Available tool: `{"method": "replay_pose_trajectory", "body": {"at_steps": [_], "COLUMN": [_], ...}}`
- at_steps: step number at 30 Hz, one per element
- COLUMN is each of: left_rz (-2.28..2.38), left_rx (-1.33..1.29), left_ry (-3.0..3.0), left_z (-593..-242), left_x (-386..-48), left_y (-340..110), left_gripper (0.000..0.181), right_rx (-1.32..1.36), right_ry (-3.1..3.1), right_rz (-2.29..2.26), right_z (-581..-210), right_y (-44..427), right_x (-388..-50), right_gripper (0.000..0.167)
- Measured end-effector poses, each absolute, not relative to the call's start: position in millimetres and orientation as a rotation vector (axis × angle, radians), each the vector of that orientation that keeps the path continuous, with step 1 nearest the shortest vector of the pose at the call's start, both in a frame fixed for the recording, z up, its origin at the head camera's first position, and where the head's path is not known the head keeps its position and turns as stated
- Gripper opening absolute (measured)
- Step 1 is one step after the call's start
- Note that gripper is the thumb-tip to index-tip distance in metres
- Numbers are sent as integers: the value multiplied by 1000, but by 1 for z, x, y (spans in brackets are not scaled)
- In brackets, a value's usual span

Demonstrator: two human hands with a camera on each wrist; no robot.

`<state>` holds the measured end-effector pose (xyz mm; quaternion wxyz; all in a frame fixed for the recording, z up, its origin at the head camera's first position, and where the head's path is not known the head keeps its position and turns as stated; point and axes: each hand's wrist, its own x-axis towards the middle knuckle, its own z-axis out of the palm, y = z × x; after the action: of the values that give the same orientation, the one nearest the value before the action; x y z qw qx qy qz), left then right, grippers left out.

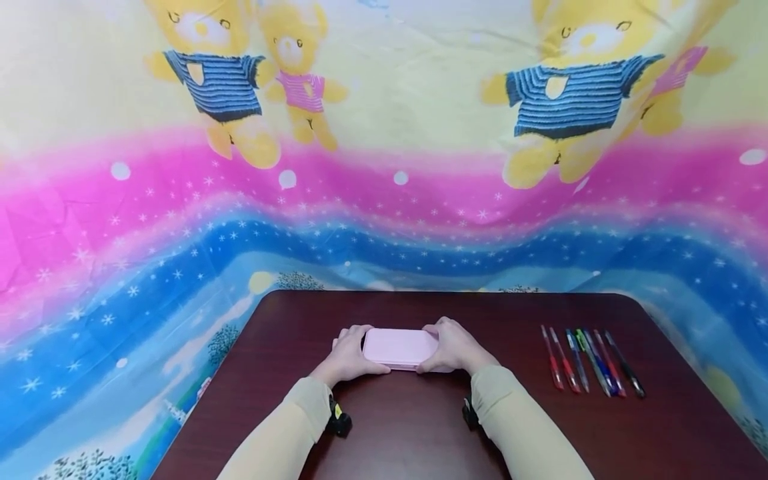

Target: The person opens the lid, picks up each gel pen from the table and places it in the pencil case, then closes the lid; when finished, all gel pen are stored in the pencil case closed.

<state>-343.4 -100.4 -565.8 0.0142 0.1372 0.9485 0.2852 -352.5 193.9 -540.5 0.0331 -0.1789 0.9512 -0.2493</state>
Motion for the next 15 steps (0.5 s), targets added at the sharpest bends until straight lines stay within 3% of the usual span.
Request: {"method": "replay_pose_trajectory", "body": {"at_steps": [15], "left_rz": [902], "left_rx": [407], "left_ry": [2940], "left_z": [-566], "left_x": [-340], "left_y": [-100], "left_gripper": [111], "right_rx": [-599], "right_ry": [2921], "right_rz": [-681], "right_z": [-536], "right_y": [192], "right_x": [-356], "right_gripper": [103]}}
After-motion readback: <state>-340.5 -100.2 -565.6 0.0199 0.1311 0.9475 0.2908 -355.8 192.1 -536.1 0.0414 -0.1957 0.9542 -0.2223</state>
